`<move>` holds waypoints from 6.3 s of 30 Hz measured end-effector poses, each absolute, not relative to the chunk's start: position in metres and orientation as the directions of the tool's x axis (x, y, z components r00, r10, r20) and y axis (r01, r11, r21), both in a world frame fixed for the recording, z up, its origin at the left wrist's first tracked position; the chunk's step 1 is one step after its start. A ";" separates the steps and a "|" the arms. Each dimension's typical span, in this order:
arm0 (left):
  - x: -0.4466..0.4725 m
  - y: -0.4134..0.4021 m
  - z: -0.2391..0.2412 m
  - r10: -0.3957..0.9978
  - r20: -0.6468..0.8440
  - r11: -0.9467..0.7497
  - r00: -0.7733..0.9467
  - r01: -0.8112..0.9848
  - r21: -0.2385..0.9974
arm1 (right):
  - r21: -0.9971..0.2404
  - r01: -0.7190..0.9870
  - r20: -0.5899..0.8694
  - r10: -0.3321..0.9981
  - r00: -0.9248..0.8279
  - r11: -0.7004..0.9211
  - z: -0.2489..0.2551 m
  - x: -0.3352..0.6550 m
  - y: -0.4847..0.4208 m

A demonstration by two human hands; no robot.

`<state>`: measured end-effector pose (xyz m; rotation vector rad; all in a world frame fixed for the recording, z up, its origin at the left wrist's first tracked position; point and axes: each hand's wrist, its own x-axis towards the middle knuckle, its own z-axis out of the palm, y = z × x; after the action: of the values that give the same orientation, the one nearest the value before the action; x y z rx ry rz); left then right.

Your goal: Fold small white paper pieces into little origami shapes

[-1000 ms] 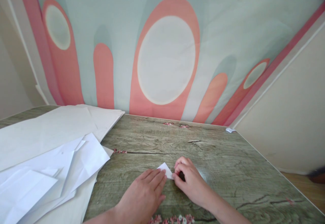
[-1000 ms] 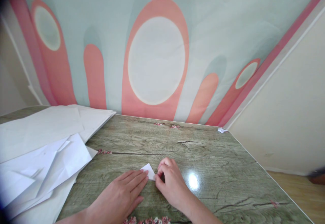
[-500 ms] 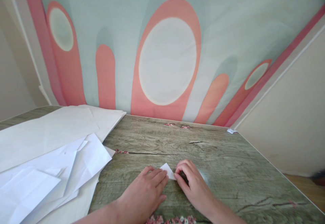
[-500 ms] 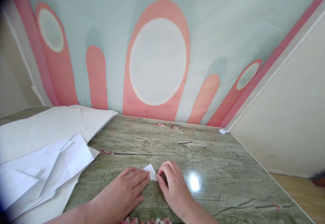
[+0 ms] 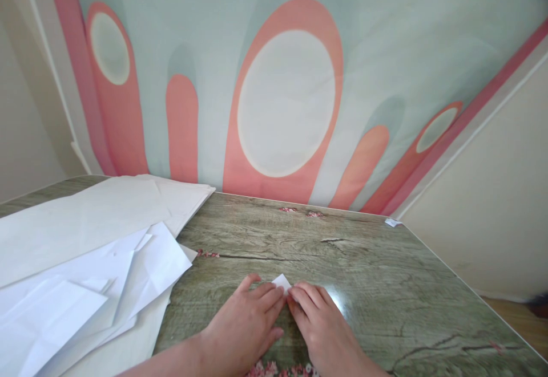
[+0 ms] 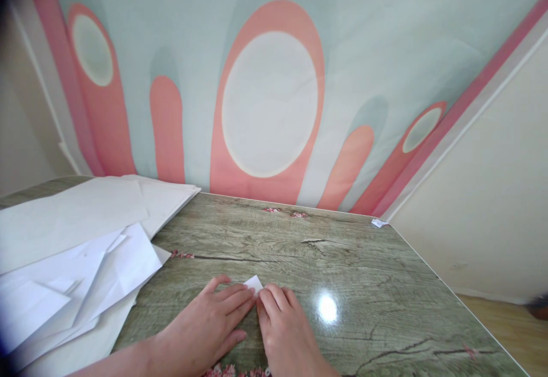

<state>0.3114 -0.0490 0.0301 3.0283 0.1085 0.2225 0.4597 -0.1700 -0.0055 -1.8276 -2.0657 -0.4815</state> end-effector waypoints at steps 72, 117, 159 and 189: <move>0.308 -0.038 0.034 0.039 0.124 -0.999 0.991 0.041 -0.011 | -0.146 0.979 0.563 0.826 -0.034 0.140 -0.007 0.460 -0.167; 0.333 -0.044 0.026 0.431 0.152 -0.612 0.890 0.164 0.773 | -0.877 0.477 0.276 0.868 0.413 0.052 0.002 0.468 -0.166; 0.341 -0.034 0.018 0.347 -0.092 0.047 0.933 0.080 0.996 | -0.999 0.044 0.029 0.874 0.485 0.009 0.000 0.478 -0.164; 0.343 -0.028 0.011 0.247 -0.118 0.122 0.962 0.090 0.988 | -1.000 -0.022 0.012 0.955 0.298 0.019 0.009 0.477 -0.171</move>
<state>0.3426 -0.0276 0.0106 1.4498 0.2799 0.1169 0.4774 -0.1712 0.0089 -1.3080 -0.9741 0.9849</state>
